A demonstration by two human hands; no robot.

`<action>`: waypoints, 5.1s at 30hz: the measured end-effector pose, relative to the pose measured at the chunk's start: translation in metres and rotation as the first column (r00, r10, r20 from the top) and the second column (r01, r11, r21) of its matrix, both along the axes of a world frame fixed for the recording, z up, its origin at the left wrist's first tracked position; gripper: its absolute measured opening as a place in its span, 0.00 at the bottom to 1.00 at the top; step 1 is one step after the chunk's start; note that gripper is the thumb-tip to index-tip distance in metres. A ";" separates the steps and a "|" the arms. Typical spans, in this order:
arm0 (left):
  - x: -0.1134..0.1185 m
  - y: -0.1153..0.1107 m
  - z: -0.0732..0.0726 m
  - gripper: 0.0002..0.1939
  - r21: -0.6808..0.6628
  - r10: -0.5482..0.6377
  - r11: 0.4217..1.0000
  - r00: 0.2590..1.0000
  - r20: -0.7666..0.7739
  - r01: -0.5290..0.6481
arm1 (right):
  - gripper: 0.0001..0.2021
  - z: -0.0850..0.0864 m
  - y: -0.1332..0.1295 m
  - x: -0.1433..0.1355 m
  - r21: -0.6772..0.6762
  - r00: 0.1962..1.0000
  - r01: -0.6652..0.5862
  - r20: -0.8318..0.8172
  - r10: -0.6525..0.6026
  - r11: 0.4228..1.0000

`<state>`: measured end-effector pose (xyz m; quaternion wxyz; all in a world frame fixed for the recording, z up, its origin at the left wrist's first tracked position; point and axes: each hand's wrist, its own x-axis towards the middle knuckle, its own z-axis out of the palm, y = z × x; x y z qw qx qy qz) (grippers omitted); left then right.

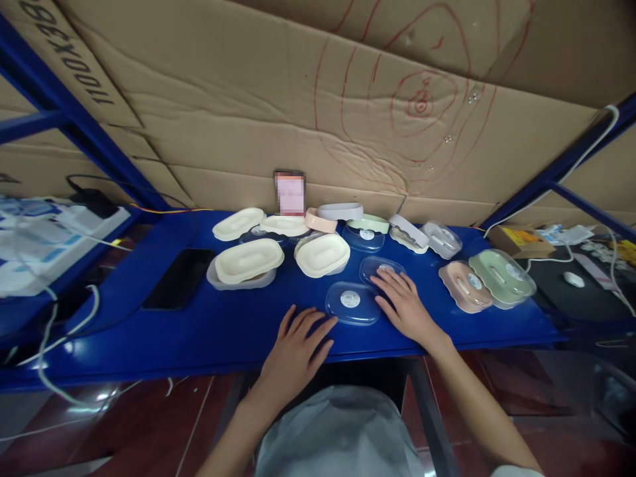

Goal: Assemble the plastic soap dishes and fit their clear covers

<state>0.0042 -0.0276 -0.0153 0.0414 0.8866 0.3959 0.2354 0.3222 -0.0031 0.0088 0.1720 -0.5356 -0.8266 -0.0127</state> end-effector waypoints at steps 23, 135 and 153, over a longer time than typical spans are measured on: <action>0.029 0.078 0.023 0.24 0.133 0.239 0.967 0.957 -0.165 -0.219 | 0.14 0.027 0.096 -0.024 0.059 1.000 -0.015 0.023 0.013 0.998; -0.020 -0.006 -0.008 0.39 -0.410 0.144 0.912 0.940 0.310 -0.005 | 0.33 -0.006 -0.046 -0.074 0.087 0.987 -0.152 -0.035 0.156 0.985; -0.017 -0.006 -0.004 0.34 -0.332 0.100 0.943 0.968 0.230 -0.018 | 0.39 -0.025 -0.066 -0.081 0.125 0.988 -0.073 -0.124 0.089 0.989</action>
